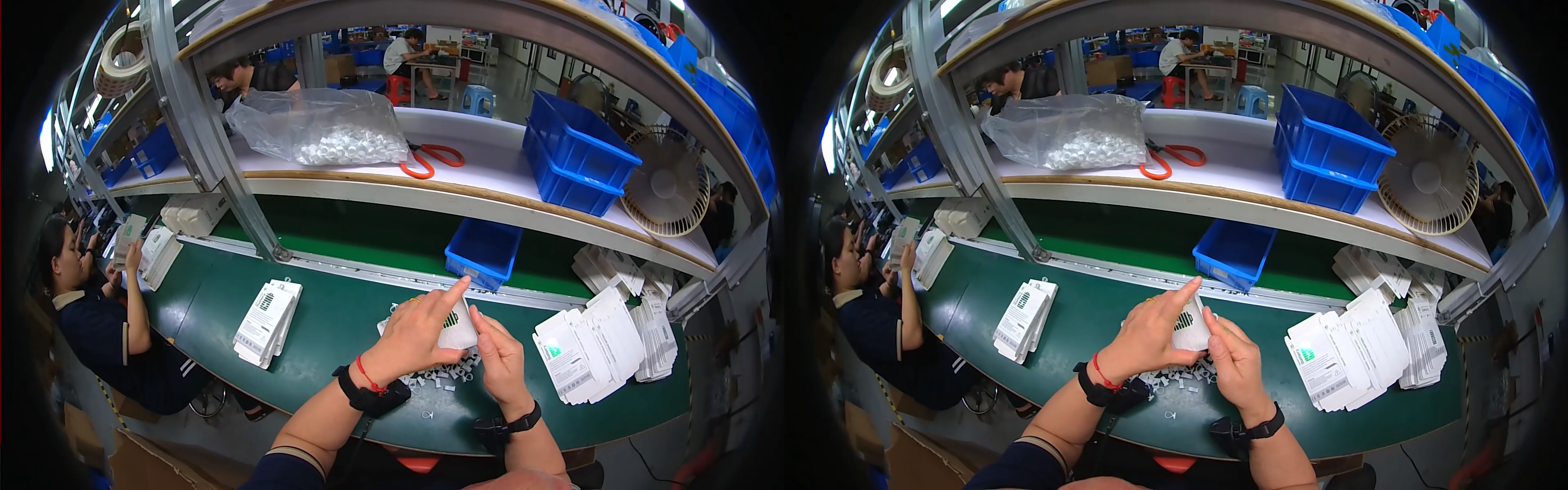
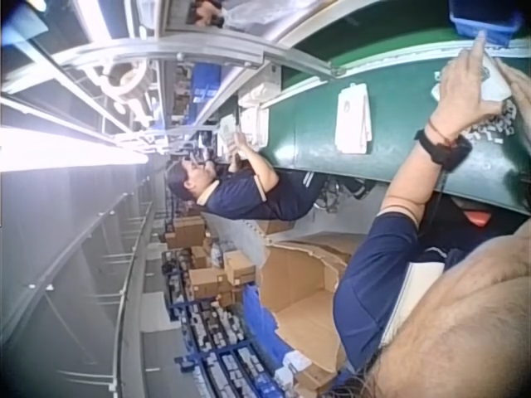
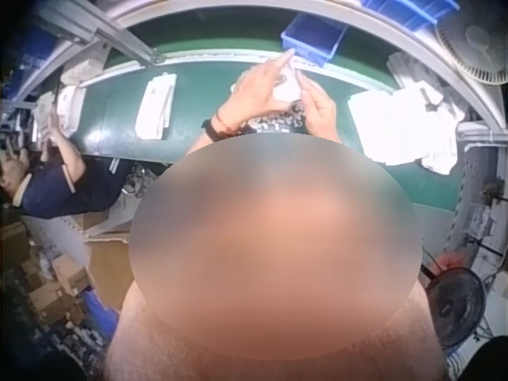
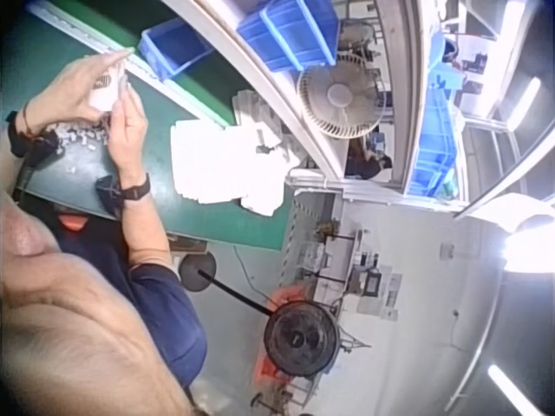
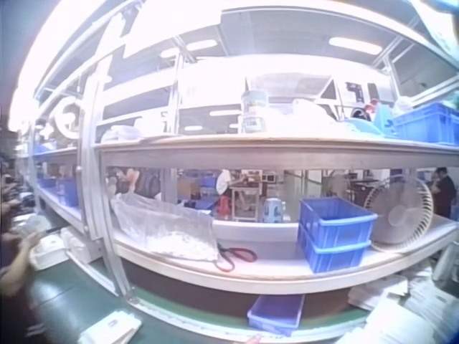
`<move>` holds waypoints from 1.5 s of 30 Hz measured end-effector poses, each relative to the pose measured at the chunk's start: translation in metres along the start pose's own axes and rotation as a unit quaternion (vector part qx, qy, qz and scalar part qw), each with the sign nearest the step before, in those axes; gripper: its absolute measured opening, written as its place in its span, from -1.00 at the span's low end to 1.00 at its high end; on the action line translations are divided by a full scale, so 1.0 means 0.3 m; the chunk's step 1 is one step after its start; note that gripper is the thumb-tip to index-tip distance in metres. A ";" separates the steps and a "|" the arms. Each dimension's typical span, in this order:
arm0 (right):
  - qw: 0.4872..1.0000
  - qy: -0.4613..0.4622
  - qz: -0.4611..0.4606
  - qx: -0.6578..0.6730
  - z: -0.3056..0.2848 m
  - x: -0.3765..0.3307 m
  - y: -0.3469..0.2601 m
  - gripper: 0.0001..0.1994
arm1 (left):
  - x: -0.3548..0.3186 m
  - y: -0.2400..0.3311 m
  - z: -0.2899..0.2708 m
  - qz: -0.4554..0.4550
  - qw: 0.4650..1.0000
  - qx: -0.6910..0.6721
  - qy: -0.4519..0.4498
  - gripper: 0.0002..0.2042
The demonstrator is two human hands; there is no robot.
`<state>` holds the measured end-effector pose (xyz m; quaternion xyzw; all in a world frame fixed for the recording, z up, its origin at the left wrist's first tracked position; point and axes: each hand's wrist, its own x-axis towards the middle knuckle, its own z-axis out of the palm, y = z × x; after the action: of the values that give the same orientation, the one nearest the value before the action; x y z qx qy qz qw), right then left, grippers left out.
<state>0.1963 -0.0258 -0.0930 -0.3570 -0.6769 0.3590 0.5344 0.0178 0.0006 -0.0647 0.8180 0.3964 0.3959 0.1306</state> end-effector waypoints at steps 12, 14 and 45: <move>0.975 0.101 0.076 0.182 -0.003 -0.006 0.005 -0.81 | -0.006 0.027 0.003 0.128 0.984 0.124 -0.011 -0.05; 0.975 0.163 0.080 0.126 -0.041 -0.005 0.014 -0.88 | -0.006 0.014 -0.001 0.074 0.980 0.185 0.006 -0.04; 0.991 0.080 0.014 0.108 -0.007 0.001 0.026 -0.46 | -0.010 -0.007 0.043 0.007 0.980 0.181 0.081 -0.09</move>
<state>0.1991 -0.0217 -0.0993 -0.3341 -0.5839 0.4081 0.6172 0.0252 0.0009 -0.0759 0.7961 0.4650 0.3833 -0.0552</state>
